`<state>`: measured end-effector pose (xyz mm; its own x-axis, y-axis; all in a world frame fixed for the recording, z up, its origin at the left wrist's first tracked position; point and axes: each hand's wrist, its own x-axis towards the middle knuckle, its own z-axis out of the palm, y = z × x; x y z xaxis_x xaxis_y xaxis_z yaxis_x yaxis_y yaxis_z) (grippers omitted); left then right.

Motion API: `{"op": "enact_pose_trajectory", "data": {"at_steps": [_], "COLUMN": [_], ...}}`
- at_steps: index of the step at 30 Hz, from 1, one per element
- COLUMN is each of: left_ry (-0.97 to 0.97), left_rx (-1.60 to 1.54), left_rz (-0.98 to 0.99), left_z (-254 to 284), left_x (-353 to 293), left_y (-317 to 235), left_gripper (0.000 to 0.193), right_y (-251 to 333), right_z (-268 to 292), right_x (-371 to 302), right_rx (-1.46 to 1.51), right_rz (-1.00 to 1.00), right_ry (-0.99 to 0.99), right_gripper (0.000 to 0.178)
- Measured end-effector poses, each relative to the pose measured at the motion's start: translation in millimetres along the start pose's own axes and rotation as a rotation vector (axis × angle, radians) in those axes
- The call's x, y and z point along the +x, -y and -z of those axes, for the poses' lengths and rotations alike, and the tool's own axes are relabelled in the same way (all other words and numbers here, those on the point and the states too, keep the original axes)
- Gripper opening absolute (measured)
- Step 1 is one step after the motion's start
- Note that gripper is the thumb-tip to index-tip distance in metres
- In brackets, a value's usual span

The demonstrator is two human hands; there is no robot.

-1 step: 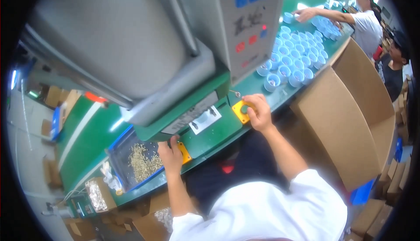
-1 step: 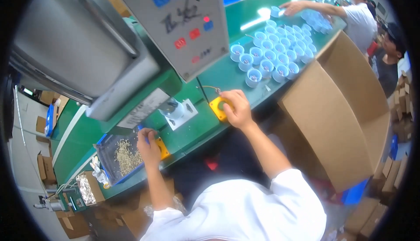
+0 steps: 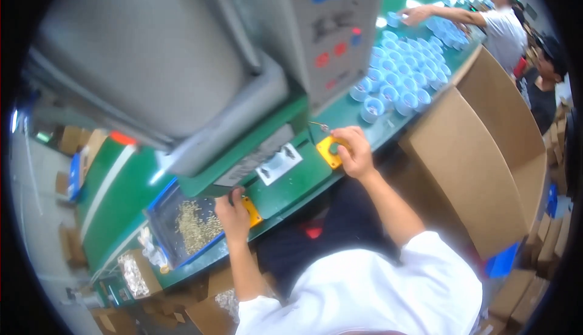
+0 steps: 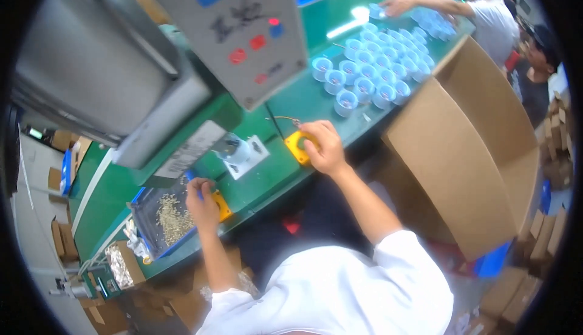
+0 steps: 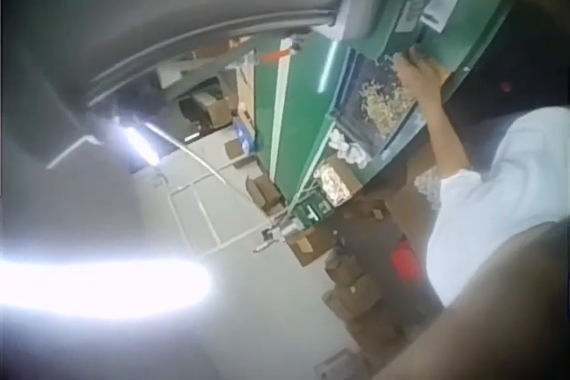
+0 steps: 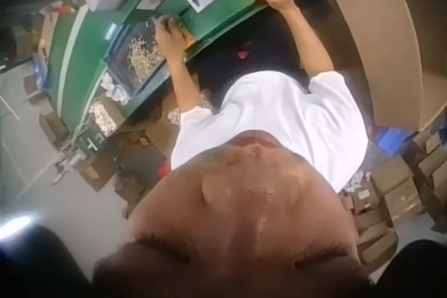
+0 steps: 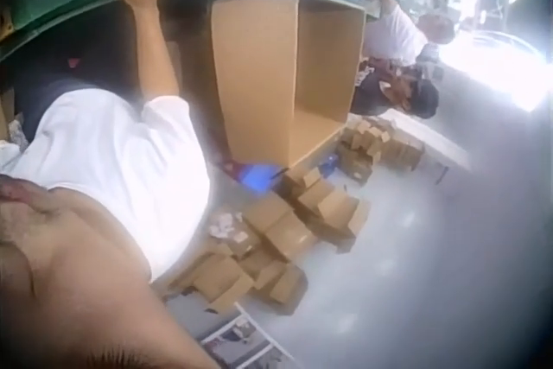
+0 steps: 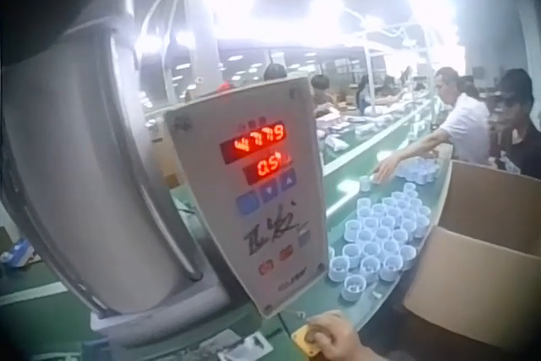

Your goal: The person picks electronic components by hand from a component tray and inserts them into an assembly fixture.

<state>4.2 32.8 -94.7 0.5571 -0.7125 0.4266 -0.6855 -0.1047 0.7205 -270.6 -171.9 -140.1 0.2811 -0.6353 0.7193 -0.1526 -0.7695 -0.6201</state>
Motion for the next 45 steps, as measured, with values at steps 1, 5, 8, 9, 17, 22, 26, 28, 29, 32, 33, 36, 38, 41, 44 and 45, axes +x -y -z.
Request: {"op": "enact_pose_trajectory", "data": {"at_steps": [1, 5, 8, 9, 17, 22, 26, 28, 29, 32, 33, 36, 38, 41, 44, 45], "left_ry": [0.027, 0.019, 0.028, 0.077, 0.143, 0.260, 0.356, 0.401, 0.420, 0.468, 0.491, 0.593, 0.640, 0.679, 0.705, 0.706], "left_rx": [-0.004, 0.026, 0.056, 0.063, -0.141, 0.015, 0.139, 0.151, 0.188, 0.314, 0.287, 0.357, 0.240, 0.165, 0.128, 0.117], "left_rz": [0.016, -0.109, -0.271, -0.277, -0.210, -0.238, -0.286, -0.340, -0.324, -0.224, -0.251, 0.017, 0.101, 0.125, 0.086, 0.058], "left_z": [4, 19, 18, 21, 21, 11, 6, -2, 0, 1, -1, 0, 3, 0, -1, -2], "left_x": [1, 17, 44, 48, 77, 88, 97, 103, 102, 102, 103, 111, 118, 124, 128, 127], "left_y": [2, -14, -33, -31, -35, -66, -73, -79, -83, -64, -78, -105, -100, -99, -97, -91], "left_gripper": [0.005, 0.006, 0.011, 0.013, 0.021, 0.021, 0.023, 0.024, 0.026, 0.028, 0.028, 0.027, 0.025, 0.024, 0.023, 0.023], "right_y": [3, 1, 0, 3, 5, 0, 3, 0, -1, 0, 2, 0, 1, 1, 2, 3], "right_z": [-5, -5, -2, 0, -6, -1, -1, 3, 6, -2, -3, 5, 5, 5, 7, 7], "right_x": [0, -5, -7, -9, -11, -10, -10, -10, -11, -11, -10, -11, -7, -6, -5, -5], "right_rx": [-0.013, -0.015, -0.031, -0.020, 0.051, 0.027, 0.045, 0.018, 0.000, 0.036, 0.054, 0.073, 0.044, 0.017, 0.019, 0.017], "right_rz": [-0.027, 0.051, 0.033, 0.008, -0.057, -0.047, -0.070, -0.083, -0.100, -0.095, -0.090, -0.106, -0.059, 0.035, 0.004, 0.006], "right_ry": [0.008, 0.015, -0.054, -0.046, -0.028, -0.003, -0.013, -0.016, -0.012, 0.002, 0.001, -0.007, -0.021, -0.021, -0.029, -0.027], "right_gripper": [0.031, 0.029, 0.031, 0.031, 0.029, 0.030, 0.030, 0.030, 0.031, 0.033, 0.033, 0.030, 0.026, 0.019, 0.015, 0.015]}}
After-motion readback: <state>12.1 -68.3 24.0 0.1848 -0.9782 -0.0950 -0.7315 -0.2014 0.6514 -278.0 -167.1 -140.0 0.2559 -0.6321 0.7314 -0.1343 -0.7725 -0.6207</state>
